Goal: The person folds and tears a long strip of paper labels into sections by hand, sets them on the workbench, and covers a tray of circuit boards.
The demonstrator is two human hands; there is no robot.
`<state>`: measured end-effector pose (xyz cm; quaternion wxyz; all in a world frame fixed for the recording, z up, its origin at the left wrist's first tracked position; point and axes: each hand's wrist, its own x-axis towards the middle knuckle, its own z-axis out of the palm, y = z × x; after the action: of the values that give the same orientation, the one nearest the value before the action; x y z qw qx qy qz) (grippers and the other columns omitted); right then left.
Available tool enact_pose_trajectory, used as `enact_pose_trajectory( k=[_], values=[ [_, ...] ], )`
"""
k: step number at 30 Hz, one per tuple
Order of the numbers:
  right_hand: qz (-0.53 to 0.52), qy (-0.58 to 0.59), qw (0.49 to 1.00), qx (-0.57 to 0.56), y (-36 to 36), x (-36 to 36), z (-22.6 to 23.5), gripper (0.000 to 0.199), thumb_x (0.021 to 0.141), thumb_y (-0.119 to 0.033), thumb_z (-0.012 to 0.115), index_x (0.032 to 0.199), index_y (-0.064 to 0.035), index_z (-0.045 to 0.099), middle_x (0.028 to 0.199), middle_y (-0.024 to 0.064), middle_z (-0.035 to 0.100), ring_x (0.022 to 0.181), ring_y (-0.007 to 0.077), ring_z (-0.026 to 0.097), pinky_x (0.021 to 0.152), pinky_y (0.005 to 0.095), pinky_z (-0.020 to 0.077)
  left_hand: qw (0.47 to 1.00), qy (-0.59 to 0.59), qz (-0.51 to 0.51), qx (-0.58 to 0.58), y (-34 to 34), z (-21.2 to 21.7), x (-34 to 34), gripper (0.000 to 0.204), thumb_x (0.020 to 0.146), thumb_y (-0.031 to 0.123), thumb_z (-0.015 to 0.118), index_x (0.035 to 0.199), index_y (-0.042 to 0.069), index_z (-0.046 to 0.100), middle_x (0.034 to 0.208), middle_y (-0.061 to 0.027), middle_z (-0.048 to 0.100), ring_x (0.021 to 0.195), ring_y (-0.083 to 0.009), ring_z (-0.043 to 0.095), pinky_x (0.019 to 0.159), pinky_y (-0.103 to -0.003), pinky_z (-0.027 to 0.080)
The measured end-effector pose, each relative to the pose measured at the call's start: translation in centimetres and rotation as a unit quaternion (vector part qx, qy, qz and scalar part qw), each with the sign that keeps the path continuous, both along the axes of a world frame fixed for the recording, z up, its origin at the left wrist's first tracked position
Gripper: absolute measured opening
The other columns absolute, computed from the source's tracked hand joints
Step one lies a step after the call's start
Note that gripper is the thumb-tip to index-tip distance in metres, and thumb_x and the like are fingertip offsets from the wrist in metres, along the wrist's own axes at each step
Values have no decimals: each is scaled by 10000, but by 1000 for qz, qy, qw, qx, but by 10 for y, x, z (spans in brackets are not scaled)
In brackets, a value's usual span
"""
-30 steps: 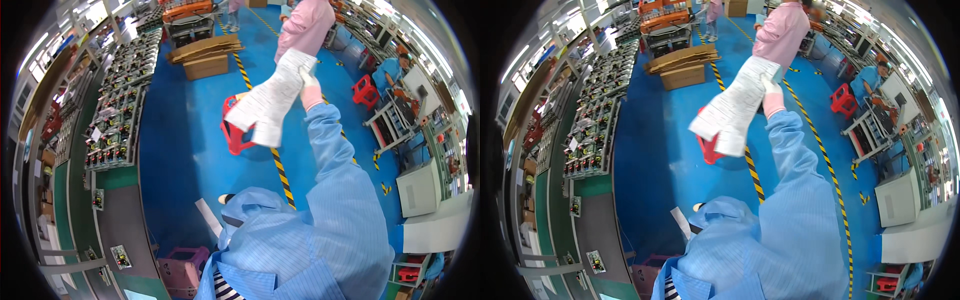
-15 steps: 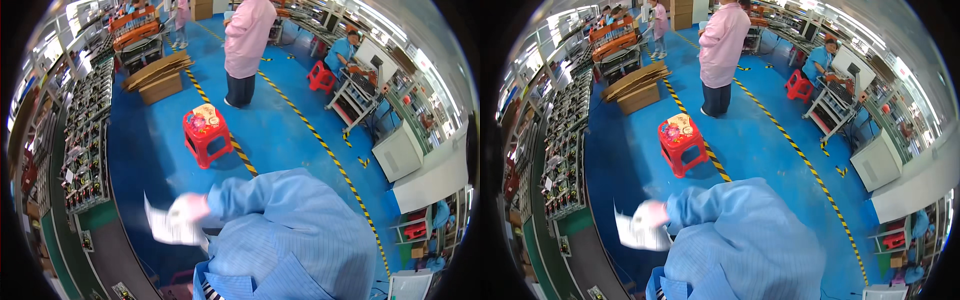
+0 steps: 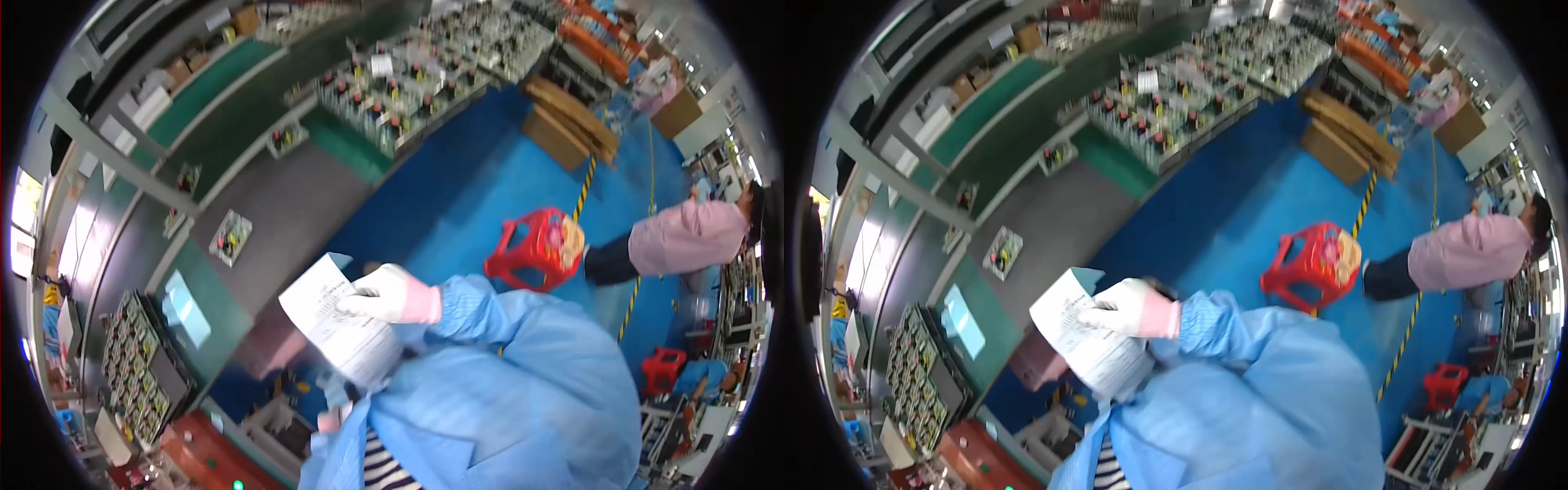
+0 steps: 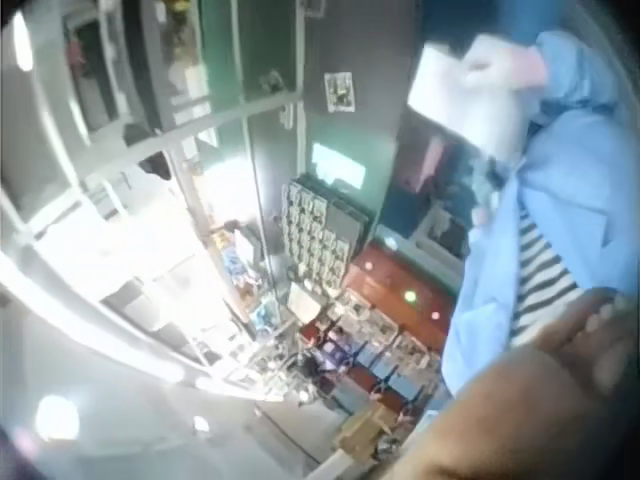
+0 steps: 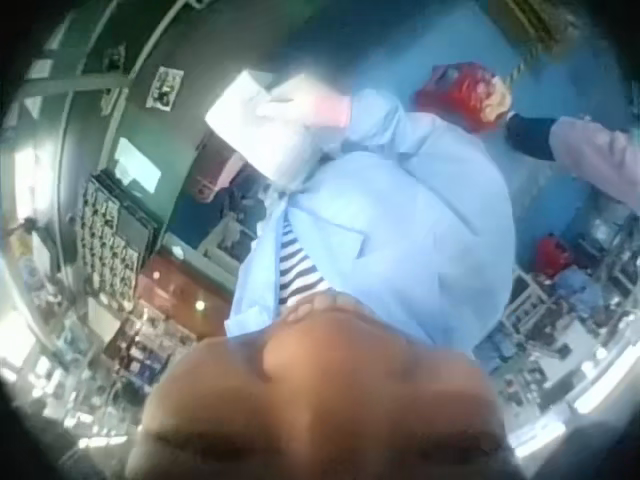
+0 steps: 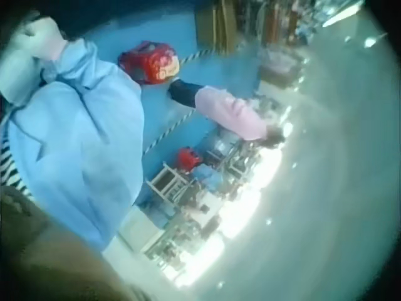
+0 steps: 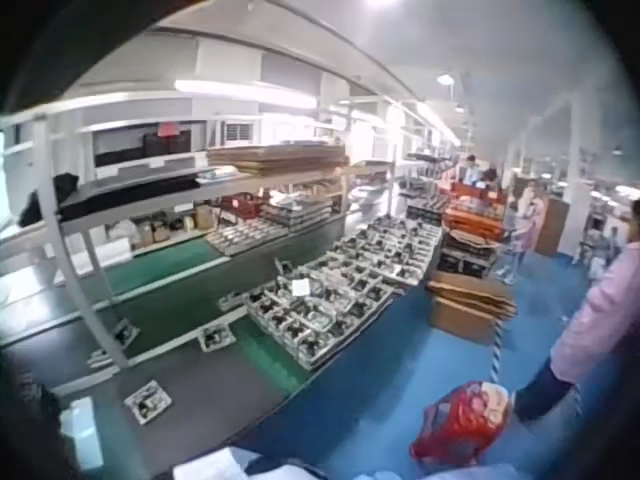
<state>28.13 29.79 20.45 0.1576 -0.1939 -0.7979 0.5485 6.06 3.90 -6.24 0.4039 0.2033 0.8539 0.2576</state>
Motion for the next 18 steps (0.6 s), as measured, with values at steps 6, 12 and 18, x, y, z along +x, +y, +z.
enact_pose_trajectory(
  k=[6,12,18],
  values=[
    [-38,106,961,-251,73,-88,-13,425,931,-367,612,1030,41,675,880,50,688,823,92,599,770,275,494,998,13,56,-37,40,-8,-17,427,919,363,554,1004,-44,653,935,-195,669,887,-331,616,786,-390,474],
    [24,149,948,-280,118,-142,-37,401,949,-315,582,1125,41,631,959,89,692,886,128,619,839,295,491,996,42,66,-44,113,9,-62,434,917,367,553,1013,-45,654,946,-200,669,902,-340,618,796,-395,474],
    [-2,-86,994,-62,176,-142,-9,437,913,-440,541,985,-39,701,910,175,695,870,315,673,801,384,507,994,54,64,-76,140,8,-85,442,916,371,552,1022,-45,654,957,-206,670,916,-349,620,806,-400,474]
  ],
)
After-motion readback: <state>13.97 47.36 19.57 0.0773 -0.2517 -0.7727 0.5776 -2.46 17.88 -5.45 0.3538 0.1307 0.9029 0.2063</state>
